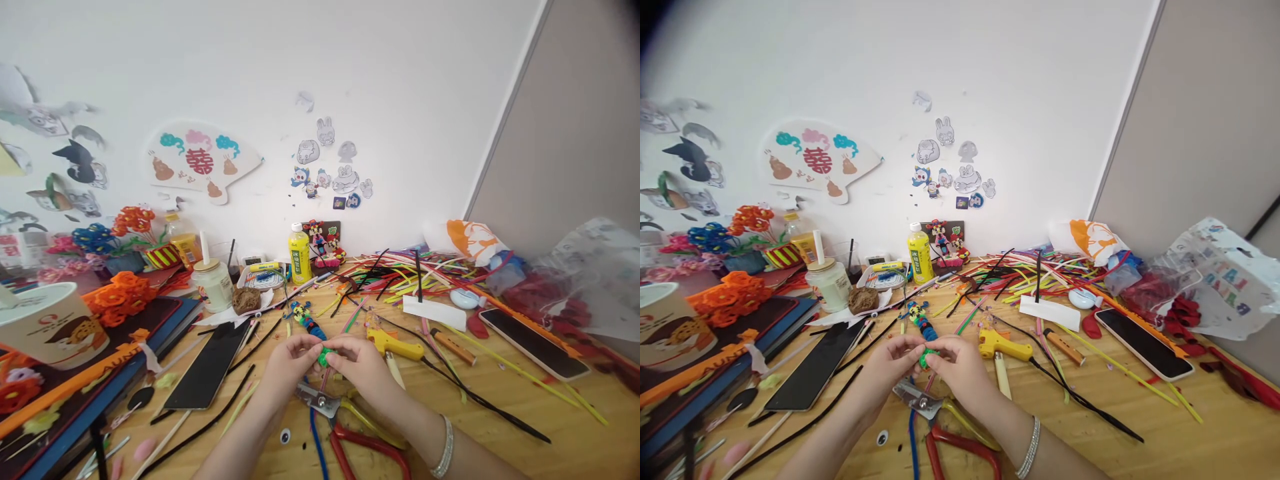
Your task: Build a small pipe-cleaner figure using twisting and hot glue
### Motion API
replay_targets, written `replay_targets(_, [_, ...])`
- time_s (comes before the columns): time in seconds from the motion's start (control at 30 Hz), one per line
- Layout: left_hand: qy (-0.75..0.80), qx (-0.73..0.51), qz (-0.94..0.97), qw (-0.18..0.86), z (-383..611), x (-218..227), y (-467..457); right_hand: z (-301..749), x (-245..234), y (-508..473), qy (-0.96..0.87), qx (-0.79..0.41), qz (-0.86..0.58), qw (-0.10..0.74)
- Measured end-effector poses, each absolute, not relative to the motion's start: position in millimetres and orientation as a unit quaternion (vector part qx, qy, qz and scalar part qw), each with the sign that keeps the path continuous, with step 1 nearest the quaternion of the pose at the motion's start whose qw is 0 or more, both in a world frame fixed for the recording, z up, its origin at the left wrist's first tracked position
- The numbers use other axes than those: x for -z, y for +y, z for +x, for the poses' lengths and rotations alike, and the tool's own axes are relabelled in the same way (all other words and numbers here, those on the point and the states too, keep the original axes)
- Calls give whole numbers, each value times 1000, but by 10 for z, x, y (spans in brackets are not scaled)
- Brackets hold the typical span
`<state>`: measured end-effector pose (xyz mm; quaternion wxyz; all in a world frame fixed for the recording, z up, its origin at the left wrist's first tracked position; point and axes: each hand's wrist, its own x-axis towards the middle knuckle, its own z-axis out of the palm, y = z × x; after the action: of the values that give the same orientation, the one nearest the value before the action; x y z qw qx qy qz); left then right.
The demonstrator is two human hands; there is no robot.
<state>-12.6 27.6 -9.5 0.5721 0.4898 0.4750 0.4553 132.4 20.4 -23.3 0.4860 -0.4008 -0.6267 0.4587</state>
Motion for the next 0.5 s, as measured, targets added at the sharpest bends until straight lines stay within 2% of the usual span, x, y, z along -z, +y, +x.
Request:
replay_targets(0.17, [476,-442,496,576,-109,102,273,1333,208,197,-675,-386,-399,486])
replay_targets(0.33, [436,-401,496,634,-52,56,193,1314,184,134,-680,-354,-408,497])
replay_targets(0.43, [440,-393,514,623,-16,39,143,1296,204,78,-676,-346,-419,497])
replay_targets(0.5, [444,-401,519,610,4,39,129,1285,226,48,-701,-301,-425,488])
